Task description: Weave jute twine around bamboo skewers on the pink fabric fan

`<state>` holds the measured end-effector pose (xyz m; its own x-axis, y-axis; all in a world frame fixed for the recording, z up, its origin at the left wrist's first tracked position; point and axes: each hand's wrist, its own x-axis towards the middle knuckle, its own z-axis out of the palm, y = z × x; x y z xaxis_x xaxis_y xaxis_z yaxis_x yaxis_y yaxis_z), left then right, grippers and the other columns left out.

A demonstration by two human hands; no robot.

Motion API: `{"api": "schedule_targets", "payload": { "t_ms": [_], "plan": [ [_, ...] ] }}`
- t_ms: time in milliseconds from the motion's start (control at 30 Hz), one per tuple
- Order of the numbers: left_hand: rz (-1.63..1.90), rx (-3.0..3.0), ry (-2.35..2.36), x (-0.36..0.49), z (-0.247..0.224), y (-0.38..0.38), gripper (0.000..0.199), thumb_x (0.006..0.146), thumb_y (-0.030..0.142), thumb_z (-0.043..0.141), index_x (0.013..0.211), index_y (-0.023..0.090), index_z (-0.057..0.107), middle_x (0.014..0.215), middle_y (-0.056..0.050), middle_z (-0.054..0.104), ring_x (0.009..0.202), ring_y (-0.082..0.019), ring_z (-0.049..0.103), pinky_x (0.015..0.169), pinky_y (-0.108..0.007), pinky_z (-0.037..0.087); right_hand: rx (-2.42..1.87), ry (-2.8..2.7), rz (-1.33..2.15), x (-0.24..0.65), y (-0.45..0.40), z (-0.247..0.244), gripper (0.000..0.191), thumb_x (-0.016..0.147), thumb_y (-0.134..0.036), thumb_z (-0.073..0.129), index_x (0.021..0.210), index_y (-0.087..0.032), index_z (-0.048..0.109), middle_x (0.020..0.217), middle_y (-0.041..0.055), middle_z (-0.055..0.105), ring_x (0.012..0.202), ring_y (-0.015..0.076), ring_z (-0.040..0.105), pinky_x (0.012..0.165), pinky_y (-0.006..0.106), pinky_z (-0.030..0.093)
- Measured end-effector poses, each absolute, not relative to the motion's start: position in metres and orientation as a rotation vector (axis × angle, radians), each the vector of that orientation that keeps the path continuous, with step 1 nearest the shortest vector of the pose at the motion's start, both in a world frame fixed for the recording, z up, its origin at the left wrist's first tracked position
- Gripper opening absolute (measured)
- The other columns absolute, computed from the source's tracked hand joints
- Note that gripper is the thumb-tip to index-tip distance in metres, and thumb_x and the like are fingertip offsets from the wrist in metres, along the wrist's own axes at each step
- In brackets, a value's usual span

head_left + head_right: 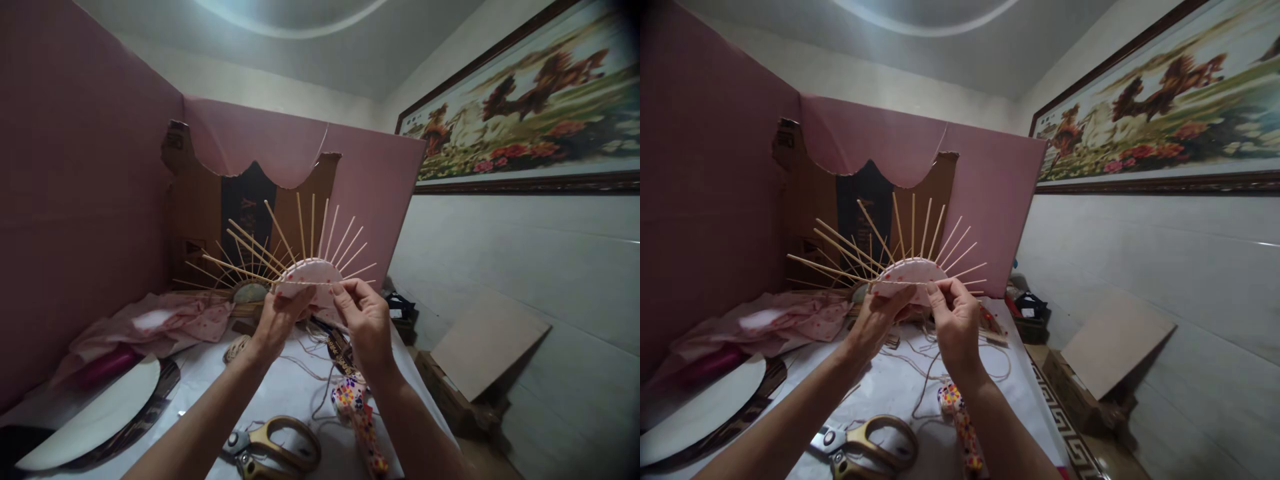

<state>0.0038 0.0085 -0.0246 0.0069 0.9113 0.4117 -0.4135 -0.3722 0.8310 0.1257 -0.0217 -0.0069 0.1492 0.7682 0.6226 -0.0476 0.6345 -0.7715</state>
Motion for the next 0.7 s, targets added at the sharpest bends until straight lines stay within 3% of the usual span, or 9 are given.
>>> {"api": "schedule_targets", "payload": {
  "t_ms": [233,567,700],
  "plan": [
    [1.563,1.278,0.569,0.007,-0.024,0.007,0.032,0.067,0.032,0.078,0.093,0.013,0.073,0.074,-0.005,0.069,0.065,-0.015,0.062,0.061,-0.023,0.053,-0.755,-1.296,0.459,0.13,-0.029,-0.001,0.025,0.083,-0.039,0.062,0.073,-0.016,0.057,0.06,-0.0037,0.051,0.051,0.0084,0.043,0.047,0.02,0.037],
    [1.535,1.236,0.561,0.014,-0.017,-0.004,0.02,0.059,0.024,0.082,0.074,0.013,0.075,0.062,-0.003,0.068,0.053,-0.012,0.057,0.051,-0.02,0.05,-0.759,-1.297,0.19,0.135,-0.032,0.001,0.018,0.086,-0.033,0.059,0.077,-0.017,0.059,0.064,-0.0019,0.061,0.055,0.0101,0.055,0.05,0.02,0.045],
    [1.527,1.226,0.563,0.014,-0.016,-0.005,0.02,0.058,0.021,0.082,0.075,0.014,0.075,0.066,-0.004,0.069,0.056,-0.012,0.058,0.052,-0.019,0.051,-0.756,-1.317,0.079,0.135,-0.032,-0.001,0.013,0.087,-0.029,0.059,0.079,-0.018,0.061,0.065,-0.0026,0.062,0.056,0.0093,0.056,0.052,0.019,0.045]
  ]
}}
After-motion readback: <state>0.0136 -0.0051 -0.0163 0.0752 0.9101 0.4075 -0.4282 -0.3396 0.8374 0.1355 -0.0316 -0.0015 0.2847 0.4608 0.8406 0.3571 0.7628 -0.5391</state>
